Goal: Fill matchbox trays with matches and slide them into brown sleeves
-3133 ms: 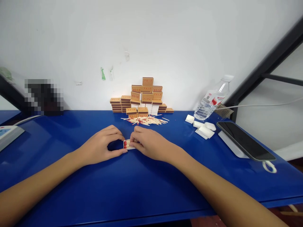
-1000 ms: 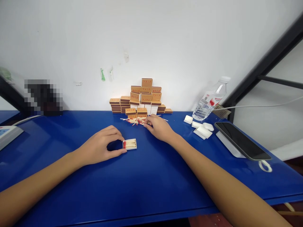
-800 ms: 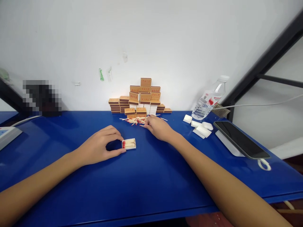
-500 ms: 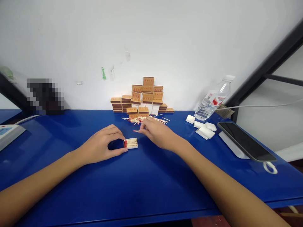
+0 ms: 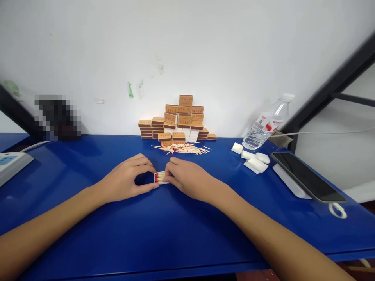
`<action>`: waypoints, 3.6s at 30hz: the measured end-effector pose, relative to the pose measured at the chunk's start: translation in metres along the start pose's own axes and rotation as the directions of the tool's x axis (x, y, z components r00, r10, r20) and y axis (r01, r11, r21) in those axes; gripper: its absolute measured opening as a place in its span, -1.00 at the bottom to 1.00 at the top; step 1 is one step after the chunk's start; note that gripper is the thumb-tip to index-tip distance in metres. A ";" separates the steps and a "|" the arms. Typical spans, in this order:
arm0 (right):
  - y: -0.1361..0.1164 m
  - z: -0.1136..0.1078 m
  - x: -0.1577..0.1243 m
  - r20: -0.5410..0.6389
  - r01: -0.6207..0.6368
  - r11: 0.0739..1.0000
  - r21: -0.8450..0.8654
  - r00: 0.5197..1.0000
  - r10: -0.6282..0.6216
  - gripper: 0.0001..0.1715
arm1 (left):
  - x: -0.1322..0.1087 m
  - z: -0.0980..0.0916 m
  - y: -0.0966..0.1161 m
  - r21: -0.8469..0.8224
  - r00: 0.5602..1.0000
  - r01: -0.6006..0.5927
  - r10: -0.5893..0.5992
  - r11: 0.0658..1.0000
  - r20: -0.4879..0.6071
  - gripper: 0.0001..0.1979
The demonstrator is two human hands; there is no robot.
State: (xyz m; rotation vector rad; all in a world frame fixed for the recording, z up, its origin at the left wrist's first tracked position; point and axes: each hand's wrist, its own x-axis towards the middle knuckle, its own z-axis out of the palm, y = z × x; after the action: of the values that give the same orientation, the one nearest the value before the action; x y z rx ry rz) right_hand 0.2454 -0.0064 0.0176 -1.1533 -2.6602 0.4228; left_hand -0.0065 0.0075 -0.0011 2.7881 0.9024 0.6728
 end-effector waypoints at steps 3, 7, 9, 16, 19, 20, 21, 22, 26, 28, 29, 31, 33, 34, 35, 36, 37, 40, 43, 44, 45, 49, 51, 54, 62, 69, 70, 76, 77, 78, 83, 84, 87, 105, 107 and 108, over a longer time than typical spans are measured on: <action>-0.002 -0.002 0.000 -0.025 0.016 0.999 0.031 1.000 -0.016 -0.89 | 0.001 0.000 0.000 0.004 1.000 -0.003 0.003 1.000 -0.008 -0.71; -0.004 -0.002 -0.001 -0.023 0.043 0.998 0.055 0.999 -0.042 -0.89 | 0.001 0.000 0.000 0.004 1.000 -0.002 0.002 1.000 -0.004 -0.72; -0.002 -0.002 -0.001 -0.043 0.050 0.996 0.068 0.998 -0.047 -0.88 | 0.000 0.001 -0.001 0.003 1.000 0.003 -0.003 1.000 0.000 -0.71; 0.027 -0.011 0.005 -0.236 -0.027 0.999 -0.018 0.972 0.022 -0.89 | 0.000 0.000 0.000 -0.014 1.000 0.012 -0.012 1.000 0.007 -0.74; 0.032 -0.013 0.007 -0.225 -0.039 0.996 0.081 0.973 0.056 -0.85 | 0.000 0.000 0.001 -0.010 1.000 0.016 -0.016 1.000 0.006 -0.74; 0.030 -0.011 0.007 -0.199 -0.034 0.987 0.158 0.978 0.066 -0.85 | 0.000 -0.001 0.001 -0.009 1.000 0.019 -0.019 1.000 0.009 -0.73; 0.028 -0.009 0.008 -0.172 -0.033 0.971 0.236 0.982 0.076 -0.84 | 0.000 -0.001 0.001 -0.007 1.000 0.022 -0.022 1.000 0.012 -0.73; 0.025 -0.005 0.008 -0.149 -0.034 0.955 0.296 0.986 0.081 -0.82 | 0.000 -0.001 0.001 -0.007 1.000 0.024 -0.024 1.000 0.015 -0.72; 0.012 0.011 0.010 -0.167 -0.033 0.962 0.271 0.983 0.081 -0.82 | 0.000 -0.001 0.001 -0.008 1.000 0.018 -0.018 1.000 0.010 -0.72; 0.009 0.014 0.010 -0.199 -0.033 0.968 0.248 0.976 0.085 -0.83 | 0.000 -0.001 0.001 -0.004 1.000 0.016 -0.016 1.000 0.007 -0.73; 0.009 0.014 0.010 -0.211 -0.037 0.966 0.257 0.973 0.093 -0.81 | 0.000 -0.001 0.002 -0.001 1.000 0.018 -0.018 1.000 0.007 -0.73; 0.010 0.014 0.010 -0.221 -0.038 0.959 0.279 0.970 0.103 -0.77 | -0.001 -0.001 0.002 -0.003 1.000 0.023 -0.023 1.000 0.010 -0.73; 0.011 0.014 0.009 -0.207 -0.034 0.958 0.285 0.973 0.097 -0.75 | -0.001 -0.001 0.002 -0.011 0.999 0.030 -0.030 0.999 0.014 -0.74; 0.012 0.015 0.009 -0.199 -0.033 0.959 0.280 0.976 0.091 -0.75 | -0.001 -0.001 0.002 -0.014 0.999 0.032 -0.031 0.999 0.016 -0.74; 0.013 0.016 0.009 -0.192 -0.032 0.961 0.273 0.978 0.087 -0.76 | -0.001 -0.001 0.002 -0.015 0.999 0.032 -0.032 0.999 0.016 -0.74; 0.013 0.017 0.009 -0.187 -0.031 0.963 0.267 0.979 0.083 -0.77 | -0.001 -0.001 0.002 -0.014 0.999 0.031 -0.030 0.999 0.016 -0.74; 0.013 0.017 0.009 -0.189 -0.029 0.964 0.263 0.979 0.081 -0.79 | -0.001 -0.002 0.002 -0.012 1.000 0.028 -0.027 1.000 0.016 -0.74; 0.011 0.016 0.009 -0.214 0.003 0.962 0.274 0.975 0.058 -0.83 | -0.001 -0.002 0.002 -0.009 1.000 0.018 -0.018 1.000 0.014 -0.73; 0.008 0.014 0.009 -0.219 0.048 0.952 0.302 0.976 0.020 -0.83 | -0.001 -0.002 0.002 -0.016 1.000 0.013 -0.013 1.000 0.009 -0.73; 0.007 0.014 0.009 -0.213 0.053 0.950 0.308 0.977 0.014 -0.83 | 0.000 -0.002 0.002 -0.016 1.000 0.012 -0.012 1.000 0.007 -0.73; 0.007 0.014 0.009 -0.208 0.052 0.950 0.309 0.978 0.014 -0.84 | 0.000 -0.001 0.002 -0.016 1.000 0.010 -0.010 1.000 0.007 -0.73; 0.009 0.016 0.010 -0.205 0.043 0.955 0.294 0.979 0.019 -0.93 | -0.001 -0.001 0.001 -0.008 1.000 0.010 -0.009 1.000 0.013 -0.72; 0.010 0.017 0.010 -0.206 0.050 0.958 0.284 0.978 0.010 -0.94 | -0.001 -0.001 0.001 -0.003 1.000 0.011 -0.011 1.000 0.016 -0.72; 0.008 0.015 0.008 -0.201 0.051 0.960 0.274 0.980 0.005 -0.93 | -0.001 -0.001 0.000 -0.005 1.000 0.009 -0.009 1.000 0.015 -0.72; 0.005 0.014 0.007 -0.199 0.047 0.969 0.241 0.980 0.002 -0.88 | -0.001 -0.001 0.001 -0.010 1.000 0.023 -0.023 1.000 0.012 -0.73; 0.008 0.015 0.007 -0.216 0.009 0.985 0.172 0.976 0.029 -0.84 | -0.001 -0.001 0.001 -0.005 1.000 0.013 -0.013 1.000 0.017 -0.72; 0.007 0.015 0.007 -0.216 0.006 0.985 0.170 0.976 0.032 -0.83 | -0.001 -0.001 0.001 -0.003 1.000 0.011 -0.011 1.000 0.017 -0.72; 0.006 0.017 0.007 -0.204 0.004 0.982 0.191 0.978 0.036 -0.78 | 0.000 0.000 0.001 -0.004 1.000 0.019 -0.019 1.000 0.022 -0.71; 0.007 0.016 0.007 -0.206 0.014 0.981 0.193 0.978 0.027 -0.82 | 0.000 0.000 0.001 -0.002 1.000 0.018 -0.018 1.000 0.021 -0.71; 0.007 0.015 0.007 -0.206 0.026 0.981 0.194 0.978 0.015 -0.86 | 0.000 0.000 0.001 -0.001 1.000 0.016 -0.016 1.000 0.020 -0.71; 0.005 0.010 0.005 -0.176 0.088 0.979 0.184 0.983 -0.055 -0.88 | -0.001 -0.001 0.002 0.003 1.000 0.014 -0.014 1.000 0.015 -0.72; 0.005 0.010 0.004 -0.170 0.093 0.979 0.180 0.983 -0.063 -0.87 | -0.001 -0.001 0.002 0.003 1.000 0.014 -0.014 1.000 0.014 -0.72; 0.007 0.008 0.004 -0.178 0.086 0.983 0.160 0.982 -0.057 -0.89 | -0.001 -0.001 0.002 0.004 1.000 0.015 -0.015 1.000 0.019 -0.71; 0.012 0.016 0.008 -0.239 0.043 0.981 0.190 0.971 0.004 -0.90 | 0.000 0.000 0.002 0.007 1.000 0.012 -0.012 1.000 0.021 -0.71; 0.012 0.015 0.008 -0.222 0.070 0.976 0.205 0.975 -0.024 -0.91 | 0.000 0.000 0.002 0.011 1.000 0.013 -0.014 1.000 0.026 -0.71; 0.012 0.015 0.007 -0.210 0.078 0.974 0.213 0.977 -0.032 -0.92 | 0.000 0.000 0.002 0.015 0.999 0.015 -0.015 1.000 0.028 -0.70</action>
State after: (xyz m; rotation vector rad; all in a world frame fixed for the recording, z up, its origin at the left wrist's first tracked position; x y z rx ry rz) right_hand 0.2434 0.0039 -0.0002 -0.9955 -2.3920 0.5410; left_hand -0.0056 0.0057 -0.0007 2.7941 0.9258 0.6252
